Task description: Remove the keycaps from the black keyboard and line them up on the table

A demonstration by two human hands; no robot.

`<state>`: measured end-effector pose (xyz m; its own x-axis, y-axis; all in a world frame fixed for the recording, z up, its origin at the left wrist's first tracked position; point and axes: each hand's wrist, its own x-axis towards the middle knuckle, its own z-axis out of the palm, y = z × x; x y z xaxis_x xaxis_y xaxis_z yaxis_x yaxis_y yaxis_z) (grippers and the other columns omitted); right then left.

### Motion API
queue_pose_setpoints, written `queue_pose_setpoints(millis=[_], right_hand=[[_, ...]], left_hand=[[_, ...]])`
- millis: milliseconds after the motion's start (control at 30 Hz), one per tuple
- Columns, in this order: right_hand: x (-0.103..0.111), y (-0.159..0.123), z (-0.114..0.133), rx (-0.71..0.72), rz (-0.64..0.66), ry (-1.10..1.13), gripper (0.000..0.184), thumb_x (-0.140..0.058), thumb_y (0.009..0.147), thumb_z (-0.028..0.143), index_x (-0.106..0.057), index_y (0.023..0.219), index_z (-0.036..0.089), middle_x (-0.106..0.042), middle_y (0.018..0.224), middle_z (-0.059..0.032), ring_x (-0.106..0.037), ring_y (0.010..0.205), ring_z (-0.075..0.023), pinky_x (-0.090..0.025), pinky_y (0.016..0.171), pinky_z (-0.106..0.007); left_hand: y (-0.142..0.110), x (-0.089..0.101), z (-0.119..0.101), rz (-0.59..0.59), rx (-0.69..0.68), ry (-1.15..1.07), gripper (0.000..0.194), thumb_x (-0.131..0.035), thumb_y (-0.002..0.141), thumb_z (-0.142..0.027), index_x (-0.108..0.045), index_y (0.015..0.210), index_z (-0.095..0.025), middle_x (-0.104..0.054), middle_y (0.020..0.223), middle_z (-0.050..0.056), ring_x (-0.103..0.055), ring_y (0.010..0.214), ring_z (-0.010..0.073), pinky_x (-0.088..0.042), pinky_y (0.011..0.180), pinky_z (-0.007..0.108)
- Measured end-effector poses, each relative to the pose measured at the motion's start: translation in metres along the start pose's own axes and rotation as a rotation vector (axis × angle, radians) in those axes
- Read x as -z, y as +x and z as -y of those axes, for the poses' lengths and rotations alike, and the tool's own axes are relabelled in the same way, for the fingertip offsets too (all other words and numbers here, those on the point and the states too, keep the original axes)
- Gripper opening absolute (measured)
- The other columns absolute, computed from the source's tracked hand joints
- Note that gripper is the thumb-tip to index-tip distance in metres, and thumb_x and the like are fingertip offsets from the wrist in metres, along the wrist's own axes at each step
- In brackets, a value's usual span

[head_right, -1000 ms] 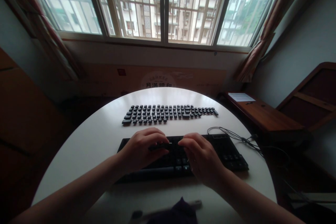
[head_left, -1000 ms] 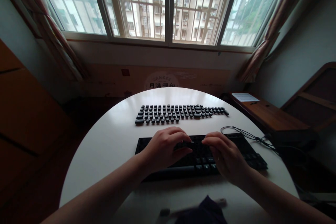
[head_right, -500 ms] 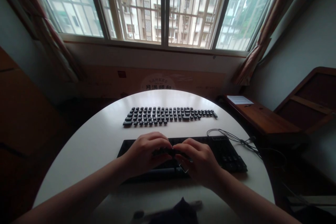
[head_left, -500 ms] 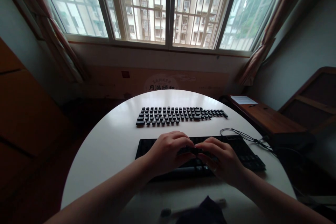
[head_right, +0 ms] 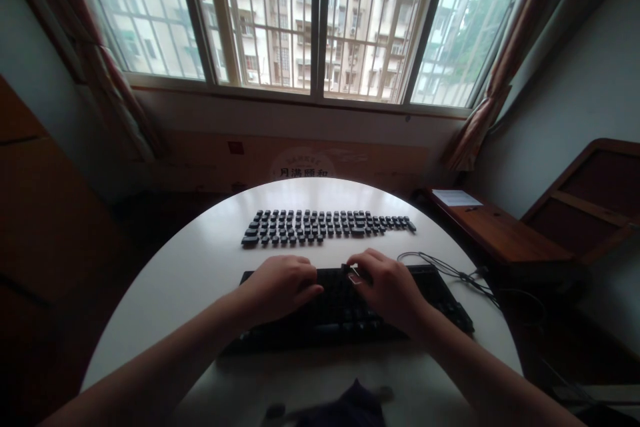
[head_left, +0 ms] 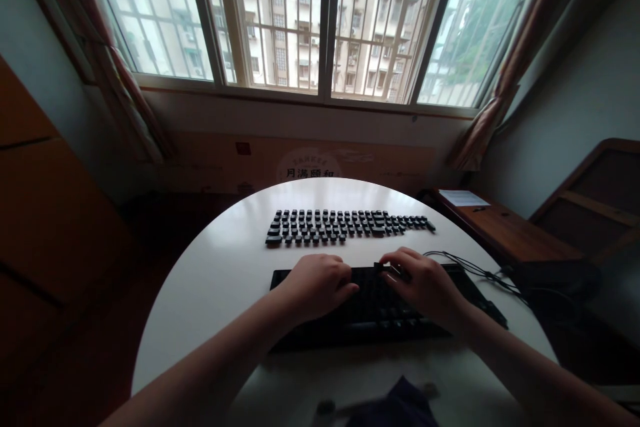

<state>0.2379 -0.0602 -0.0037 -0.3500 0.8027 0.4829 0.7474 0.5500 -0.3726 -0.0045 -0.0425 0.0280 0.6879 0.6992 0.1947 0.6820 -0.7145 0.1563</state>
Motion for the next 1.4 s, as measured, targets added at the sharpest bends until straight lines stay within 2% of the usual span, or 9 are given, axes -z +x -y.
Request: queue_pose_setpoints(millis=[100, 233, 367, 467, 600, 900, 1133, 1400], right_hand=[[0.000, 0.015, -0.004, -0.042, 0.120, -0.071, 0.013, -0.065, 0.086, 0.024, -0.068, 0.098, 0.024, -0.069, 0.090, -0.0012, -0.065, 0.074, -0.0175, -0.047, 0.070, -0.029], [-0.008, 0.048, -0.010, -0.065, 0.214, -0.119, 0.015, -0.066, 0.083, 0.027, -0.071, 0.098, 0.025, -0.071, 0.086, -0.0003, -0.066, 0.080, -0.0190, -0.045, 0.072, -0.028], [-0.028, 0.087, -0.025, -0.139, 0.270, -0.129, 0.018, -0.066, 0.081, 0.030, -0.074, 0.097, 0.024, -0.074, 0.085, -0.0012, -0.067, 0.081, -0.0197, -0.044, 0.071, -0.027], [-0.047, 0.104, -0.037, -0.174, 0.285, -0.130, 0.018, -0.067, 0.079, 0.029, -0.076, 0.093, 0.021, -0.075, 0.083, -0.0025, -0.067, 0.077, -0.0194, -0.045, 0.067, -0.026], [-0.061, 0.103, -0.046, -0.207, 0.274, -0.131, 0.021, -0.065, 0.081, 0.031, -0.076, 0.097, 0.022, -0.075, 0.083, -0.0023, -0.068, 0.079, -0.0195, -0.045, 0.068, -0.026], [-0.060, 0.092, -0.047, -0.195, 0.206, -0.133, 0.029, -0.066, 0.082, 0.028, -0.071, 0.111, 0.027, -0.075, 0.092, -0.0008, -0.069, 0.085, -0.0201, -0.047, 0.073, -0.028], [-0.061, 0.091, -0.045, -0.159, 0.187, -0.143, 0.015, -0.062, 0.087, 0.029, -0.076, 0.094, 0.027, -0.077, 0.098, -0.0012, -0.069, 0.093, -0.0216, -0.048, 0.077, -0.028], [-0.062, 0.092, -0.045, -0.161, 0.177, -0.182, 0.020, -0.060, 0.090, 0.031, -0.077, 0.100, 0.027, -0.077, 0.105, -0.0029, -0.070, 0.098, -0.0239, -0.051, 0.080, -0.030]], left_hand=[[0.000, -0.005, 0.007, 0.051, -0.017, 0.053, 0.023, -0.062, 0.088, -0.034, -0.067, 0.072, -0.018, -0.069, 0.075, 0.003, -0.063, 0.067, 0.0186, -0.037, 0.055, 0.028], [0.000, -0.009, 0.010, 0.076, -0.046, 0.050, 0.023, -0.064, 0.086, -0.035, -0.066, 0.070, -0.019, -0.069, 0.074, 0.002, -0.062, 0.068, 0.0187, -0.036, 0.055, 0.028], [0.000, -0.007, 0.010, 0.108, -0.060, 0.028, 0.021, -0.065, 0.085, -0.033, -0.066, 0.070, -0.019, -0.069, 0.074, 0.002, -0.063, 0.070, 0.0190, -0.037, 0.057, 0.028], [-0.001, -0.005, 0.010, 0.124, -0.070, 0.013, 0.021, -0.066, 0.085, -0.033, -0.067, 0.070, -0.018, -0.069, 0.075, 0.002, -0.063, 0.070, 0.0187, -0.039, 0.058, 0.027], [-0.001, -0.005, 0.011, 0.128, -0.084, 0.001, 0.021, -0.067, 0.084, -0.033, -0.067, 0.070, -0.018, -0.069, 0.075, 0.003, -0.062, 0.069, 0.0185, -0.040, 0.058, 0.027], [0.001, -0.006, 0.011, 0.142, -0.075, -0.047, 0.019, -0.068, 0.084, -0.032, -0.066, 0.072, -0.018, -0.067, 0.077, 0.004, -0.063, 0.071, 0.0185, -0.043, 0.060, 0.027], [0.000, -0.008, 0.011, 0.132, -0.070, -0.027, 0.020, -0.068, 0.084, -0.032, -0.064, 0.070, -0.018, -0.067, 0.077, 0.003, -0.063, 0.073, 0.0193, -0.042, 0.061, 0.028], [0.001, -0.007, 0.011, 0.131, -0.065, -0.036, 0.020, -0.068, 0.084, -0.031, -0.062, 0.070, -0.018, -0.067, 0.077, 0.002, -0.061, 0.072, 0.0177, -0.041, 0.061, 0.027]])
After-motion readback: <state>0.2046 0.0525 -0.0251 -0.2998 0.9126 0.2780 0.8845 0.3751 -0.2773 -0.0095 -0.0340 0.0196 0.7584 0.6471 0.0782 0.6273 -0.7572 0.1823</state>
